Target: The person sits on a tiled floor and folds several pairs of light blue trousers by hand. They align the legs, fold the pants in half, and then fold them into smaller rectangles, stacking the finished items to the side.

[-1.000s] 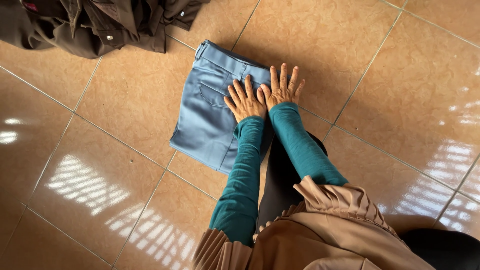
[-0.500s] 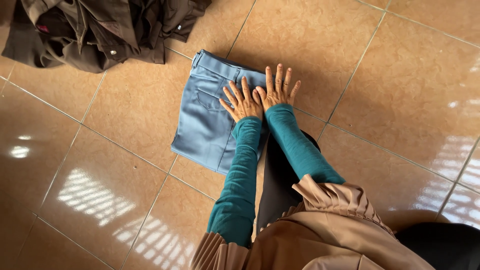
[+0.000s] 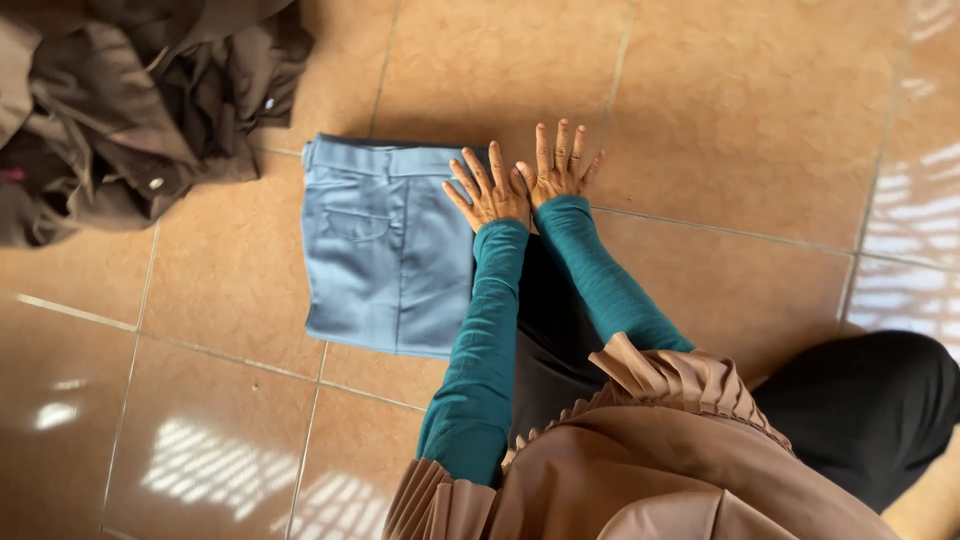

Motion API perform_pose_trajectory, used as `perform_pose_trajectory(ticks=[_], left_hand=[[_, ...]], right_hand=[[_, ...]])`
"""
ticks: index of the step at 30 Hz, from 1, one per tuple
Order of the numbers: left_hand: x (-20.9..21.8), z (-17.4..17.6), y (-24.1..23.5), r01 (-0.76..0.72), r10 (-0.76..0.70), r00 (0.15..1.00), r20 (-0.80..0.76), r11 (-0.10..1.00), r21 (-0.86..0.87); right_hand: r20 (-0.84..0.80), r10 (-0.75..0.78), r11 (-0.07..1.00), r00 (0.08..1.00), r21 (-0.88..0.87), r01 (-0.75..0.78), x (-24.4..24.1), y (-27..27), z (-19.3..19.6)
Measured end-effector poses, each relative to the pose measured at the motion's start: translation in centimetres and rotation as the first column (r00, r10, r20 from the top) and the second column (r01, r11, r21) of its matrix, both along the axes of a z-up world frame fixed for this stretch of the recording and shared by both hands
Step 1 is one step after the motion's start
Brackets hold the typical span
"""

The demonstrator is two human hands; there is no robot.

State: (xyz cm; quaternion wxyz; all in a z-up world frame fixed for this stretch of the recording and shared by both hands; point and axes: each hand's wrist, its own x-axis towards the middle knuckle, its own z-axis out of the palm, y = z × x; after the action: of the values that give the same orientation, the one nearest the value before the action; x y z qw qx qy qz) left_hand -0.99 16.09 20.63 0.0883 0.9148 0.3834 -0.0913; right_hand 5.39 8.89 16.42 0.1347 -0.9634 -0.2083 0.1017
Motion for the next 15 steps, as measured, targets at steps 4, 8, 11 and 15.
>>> perform_pose_trajectory(ticks=[4,8,11,15], left_hand=[[2.2,-0.8,-4.8,0.124,-0.124,0.991,-0.047,0.992,0.004],[4.1,-2.2,-9.4,0.232,-0.233,0.971,-0.045,0.972,-0.037],[5.1,-3.0,-12.4,0.292,-0.293,0.956,-0.027,0.955,-0.042],[6.0,-3.6,-15.5,0.343,-0.343,0.939,-0.012,0.939,-0.030]], right_hand=[[-0.011,-0.106,0.994,0.994,-0.004,0.106,1.2,-5.5,-0.7],[-0.057,-0.213,0.977,0.975,-0.038,0.211,2.4,-10.9,-1.6],[-0.067,-0.273,0.962,0.960,-0.049,0.270,3.0,-14.2,-2.5],[-0.046,-0.325,0.945,0.945,-0.048,0.322,3.3,-17.6,-2.9]])
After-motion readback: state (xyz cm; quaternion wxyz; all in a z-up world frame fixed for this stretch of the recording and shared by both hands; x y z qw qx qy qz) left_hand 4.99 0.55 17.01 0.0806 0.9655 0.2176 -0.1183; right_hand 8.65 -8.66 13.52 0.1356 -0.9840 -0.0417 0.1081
